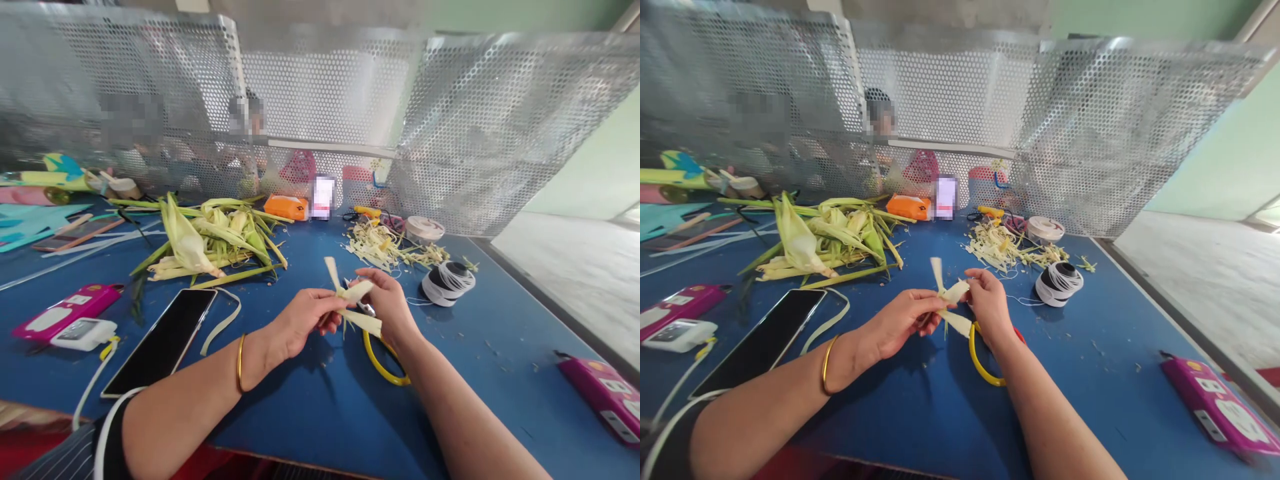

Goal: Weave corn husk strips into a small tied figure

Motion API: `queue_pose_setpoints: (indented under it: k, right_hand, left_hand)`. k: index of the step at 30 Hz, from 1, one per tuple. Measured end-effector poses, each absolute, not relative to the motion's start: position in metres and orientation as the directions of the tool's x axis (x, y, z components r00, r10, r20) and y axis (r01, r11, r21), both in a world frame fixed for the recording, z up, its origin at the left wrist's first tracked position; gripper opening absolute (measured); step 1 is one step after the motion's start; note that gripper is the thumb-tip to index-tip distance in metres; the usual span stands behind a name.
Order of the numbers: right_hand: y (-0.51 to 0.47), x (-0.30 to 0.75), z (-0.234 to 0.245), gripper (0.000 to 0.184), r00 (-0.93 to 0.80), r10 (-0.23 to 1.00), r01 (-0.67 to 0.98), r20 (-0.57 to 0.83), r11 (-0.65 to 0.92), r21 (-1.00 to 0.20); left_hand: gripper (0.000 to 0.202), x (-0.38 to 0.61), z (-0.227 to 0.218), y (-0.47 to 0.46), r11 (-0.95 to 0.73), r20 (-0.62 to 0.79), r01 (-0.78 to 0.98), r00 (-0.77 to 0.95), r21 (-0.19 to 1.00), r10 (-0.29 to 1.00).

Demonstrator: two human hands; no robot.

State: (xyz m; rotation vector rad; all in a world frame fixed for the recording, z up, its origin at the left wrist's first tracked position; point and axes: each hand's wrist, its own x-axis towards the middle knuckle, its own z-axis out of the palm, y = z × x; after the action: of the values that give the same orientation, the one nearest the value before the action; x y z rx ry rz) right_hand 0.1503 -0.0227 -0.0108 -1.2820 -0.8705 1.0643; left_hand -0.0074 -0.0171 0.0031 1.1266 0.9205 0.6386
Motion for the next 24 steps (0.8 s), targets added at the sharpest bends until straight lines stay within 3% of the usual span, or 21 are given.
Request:
queue_pose_setpoints:
  k: [3,6,10,15,20,22,24]
  right_hand:
    - [-0.029,0.151,0.000,0.026,0.100,0.994,-0.124,-0.046,-0.034,-0.992]
    - [-0.033,0.150,0.002,0.025,-0.028,0.999,-0.112,-0.017,-0.020,-0.994]
    - [-0.031,0.148,-0.007,0.027,0.064,0.998,-0.085,-0.001,0.004,-0.996]
    - [-0.027,0.151,-0.022,0.027,0.221,0.975,-0.145,-0.008,0.025,-0.989]
    - [-0.024,0.153,-0.028,0.028,0.235,0.972,-0.128,-0.028,0.003,-0.992]
    - [-0.024,0.155,-0.024,0.028,0.235,0.971,-0.065,-0.032,-0.017,-0.998]
    - [-0.027,0.158,-0.017,0.027,0.333,0.937,0.109,0.103,0.071,-0.992]
  left_hand:
    - [0.021,-0.009,0.002,-0.011,0.325,-0.289,-0.034,0.378,0.945,0.880]
    - [0.020,-0.008,-0.001,-0.010,0.321,-0.302,0.013,0.373,0.947,0.877]
    - [0.023,-0.006,-0.004,-0.013,0.303,-0.305,0.081,0.468,0.950,0.830]
    - [0.029,-0.006,-0.004,-0.013,0.269,-0.240,0.024,0.531,0.963,0.813]
    - [0.036,-0.007,-0.004,-0.014,0.278,-0.233,0.001,0.543,0.961,0.806]
    - [0.036,-0.007,-0.005,-0.013,0.310,-0.259,-0.010,0.523,0.951,0.812]
    - [0.036,-0.008,-0.005,-0.011,0.357,-0.295,-0.043,0.478,0.933,0.828]
